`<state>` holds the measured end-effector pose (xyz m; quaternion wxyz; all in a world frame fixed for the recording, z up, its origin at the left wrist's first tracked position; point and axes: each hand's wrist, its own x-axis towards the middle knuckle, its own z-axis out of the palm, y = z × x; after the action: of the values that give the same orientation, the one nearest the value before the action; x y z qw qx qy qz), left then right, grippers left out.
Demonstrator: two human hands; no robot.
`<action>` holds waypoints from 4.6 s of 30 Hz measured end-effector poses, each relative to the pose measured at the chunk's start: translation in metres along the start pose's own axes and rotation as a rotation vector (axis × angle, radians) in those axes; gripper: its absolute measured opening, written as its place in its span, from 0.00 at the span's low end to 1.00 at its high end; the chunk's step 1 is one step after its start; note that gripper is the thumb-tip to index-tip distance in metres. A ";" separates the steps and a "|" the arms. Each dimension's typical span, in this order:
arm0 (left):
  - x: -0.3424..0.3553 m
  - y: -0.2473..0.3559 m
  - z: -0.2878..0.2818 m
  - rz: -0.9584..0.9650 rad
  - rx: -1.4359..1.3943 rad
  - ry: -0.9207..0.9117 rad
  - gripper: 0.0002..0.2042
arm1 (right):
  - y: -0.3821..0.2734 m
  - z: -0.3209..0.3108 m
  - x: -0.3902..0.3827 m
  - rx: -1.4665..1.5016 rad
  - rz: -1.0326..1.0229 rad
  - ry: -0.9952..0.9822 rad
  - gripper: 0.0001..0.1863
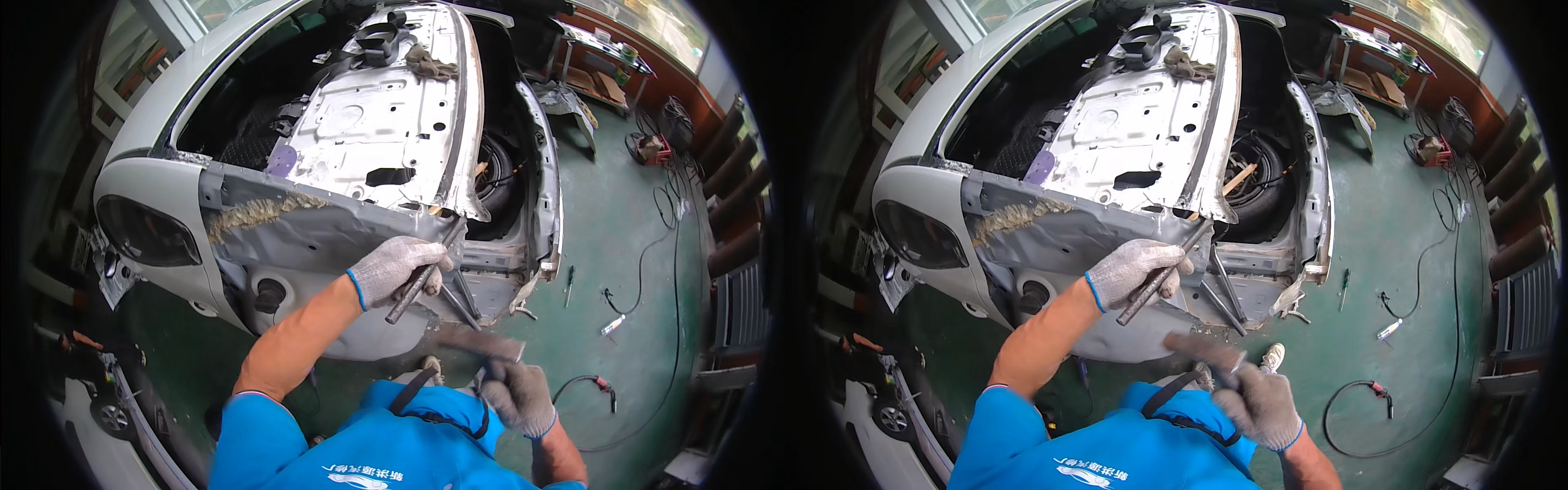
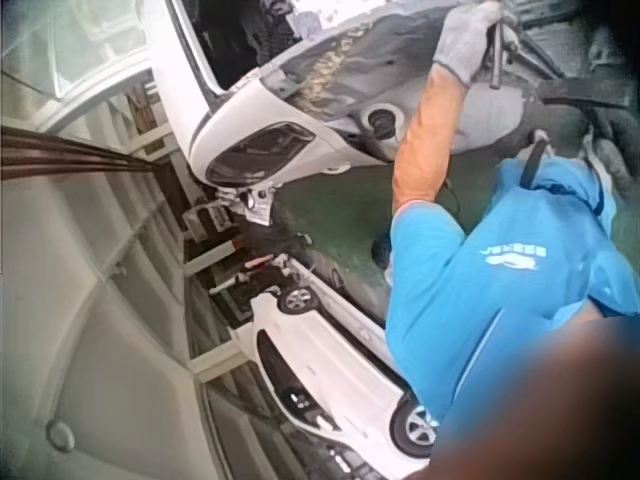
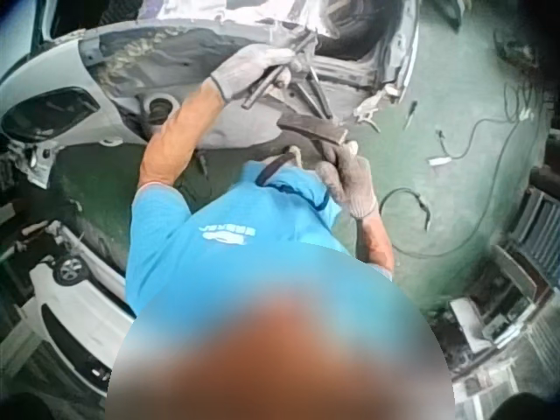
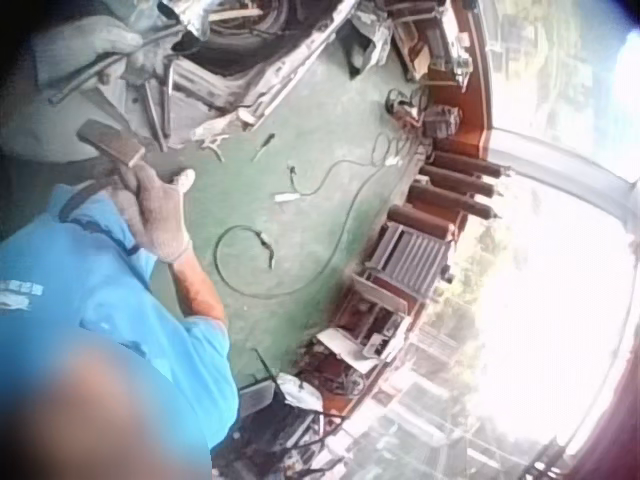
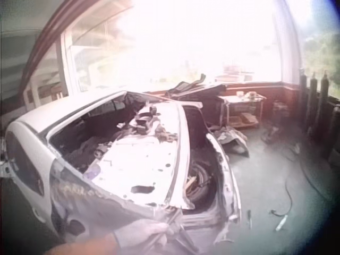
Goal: The person uses a metal rod and a hammer to straighten the dented rear panel of a white car. They repeatedly position the rod against the metal and strike it with the hammer to push out the dent.
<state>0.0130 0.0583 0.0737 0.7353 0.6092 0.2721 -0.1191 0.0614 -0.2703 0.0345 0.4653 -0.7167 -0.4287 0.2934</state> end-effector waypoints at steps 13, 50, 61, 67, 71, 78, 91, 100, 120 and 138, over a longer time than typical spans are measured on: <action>0.003 -0.008 -0.001 0.022 -0.034 0.006 0.16 | -0.061 0.030 0.060 -0.373 -0.319 -0.369 0.24; 0.016 -0.065 0.033 0.209 -0.078 0.067 0.15 | 0.000 0.016 0.056 -0.461 -0.331 -0.415 0.25; 0.012 -0.065 0.036 0.191 -0.080 0.100 0.16 | 0.001 0.007 0.052 -0.456 -0.243 -0.521 0.24; 0.002 -0.057 0.041 0.146 -0.164 0.127 0.15 | 0.026 -0.010 0.033 -0.163 -0.040 -0.442 0.26; -0.021 -0.068 0.056 0.072 -0.237 0.144 0.13 | 0.043 -0.042 0.012 -0.002 0.092 -0.281 0.26; -0.024 -0.075 0.083 0.005 -0.056 0.398 0.13 | 0.057 -0.109 0.023 0.291 -0.002 0.169 0.34; -0.018 -0.037 0.125 -0.164 -0.042 0.665 0.15 | 0.111 -0.152 0.070 0.555 0.299 -0.115 0.31; -0.015 -0.058 0.106 -0.066 0.135 0.720 0.19 | 0.097 -0.131 0.150 0.040 -0.009 -0.052 0.22; -0.006 -0.064 0.099 -0.053 0.010 0.673 0.15 | 0.073 -0.109 0.196 -0.416 -0.149 0.041 0.16; -0.021 -0.051 0.081 -0.134 0.115 0.646 0.18 | 0.080 -0.124 0.182 -0.145 0.051 0.050 0.13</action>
<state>-0.0093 -0.0340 0.0515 0.5660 0.6365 0.5236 0.0170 0.2746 -0.1761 0.0058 0.4149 -0.7663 -0.4189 0.2553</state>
